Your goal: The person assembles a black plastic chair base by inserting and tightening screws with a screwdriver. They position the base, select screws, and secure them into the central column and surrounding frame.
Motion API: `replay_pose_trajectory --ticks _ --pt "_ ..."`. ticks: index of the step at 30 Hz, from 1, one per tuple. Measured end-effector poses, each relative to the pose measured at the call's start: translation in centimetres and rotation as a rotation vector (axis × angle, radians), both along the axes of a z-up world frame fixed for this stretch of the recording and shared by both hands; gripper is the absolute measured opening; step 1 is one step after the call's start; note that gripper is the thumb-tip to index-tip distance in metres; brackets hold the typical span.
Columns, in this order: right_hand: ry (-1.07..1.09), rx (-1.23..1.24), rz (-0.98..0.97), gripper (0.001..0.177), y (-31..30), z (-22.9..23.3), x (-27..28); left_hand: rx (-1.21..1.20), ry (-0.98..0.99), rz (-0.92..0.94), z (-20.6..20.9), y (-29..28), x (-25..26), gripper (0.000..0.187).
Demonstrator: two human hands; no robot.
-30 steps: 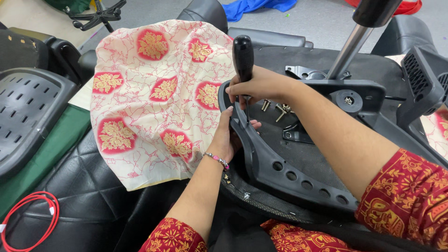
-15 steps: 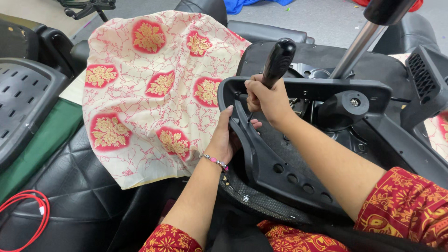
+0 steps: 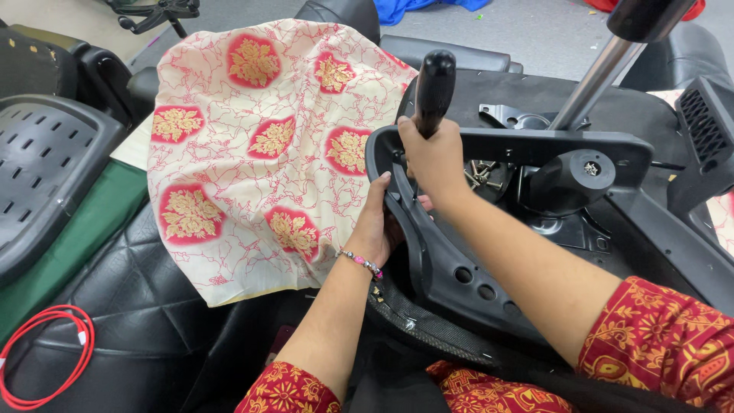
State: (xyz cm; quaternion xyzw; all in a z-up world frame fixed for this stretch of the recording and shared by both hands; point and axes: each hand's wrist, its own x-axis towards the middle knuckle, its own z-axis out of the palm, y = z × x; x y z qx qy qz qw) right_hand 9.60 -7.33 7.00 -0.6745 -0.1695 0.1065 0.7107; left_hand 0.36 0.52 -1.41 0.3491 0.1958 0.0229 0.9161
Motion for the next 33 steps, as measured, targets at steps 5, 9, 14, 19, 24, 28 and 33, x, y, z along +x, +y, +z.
replay_pose_trajectory --ticks 5,9,14,19,24,28,33 --pt "0.257 -0.023 0.590 0.023 -3.0 3.7 2.5 0.052 -0.014 -0.033 0.5 -0.1 -0.2 0.068" --pt "0.093 -0.262 0.848 0.026 -3.4 5.9 4.4 0.011 -0.004 0.006 0.8 -0.3 -0.1 0.069" --pt "-0.122 -0.329 1.033 0.026 -1.8 6.4 5.8 0.017 -0.018 -0.013 0.7 -0.2 -0.2 0.072" --pt "0.112 -0.146 1.099 0.032 -1.1 5.2 5.4 0.016 -0.040 0.000 0.6 -0.3 -0.2 0.073" --pt "0.171 -0.068 1.009 0.023 0.0 3.3 4.5 0.012 -0.013 -0.008 0.8 -0.2 -0.3 0.071" --pt "0.045 -0.048 0.639 0.023 0.9 1.3 2.6 0.003 -0.054 -0.013 0.9 -0.2 -0.4 0.063" --pt "-0.091 0.008 0.333 0.019 1.9 0.1 1.2 0.025 -0.075 -0.035 0.9 -0.1 -0.7 0.056"
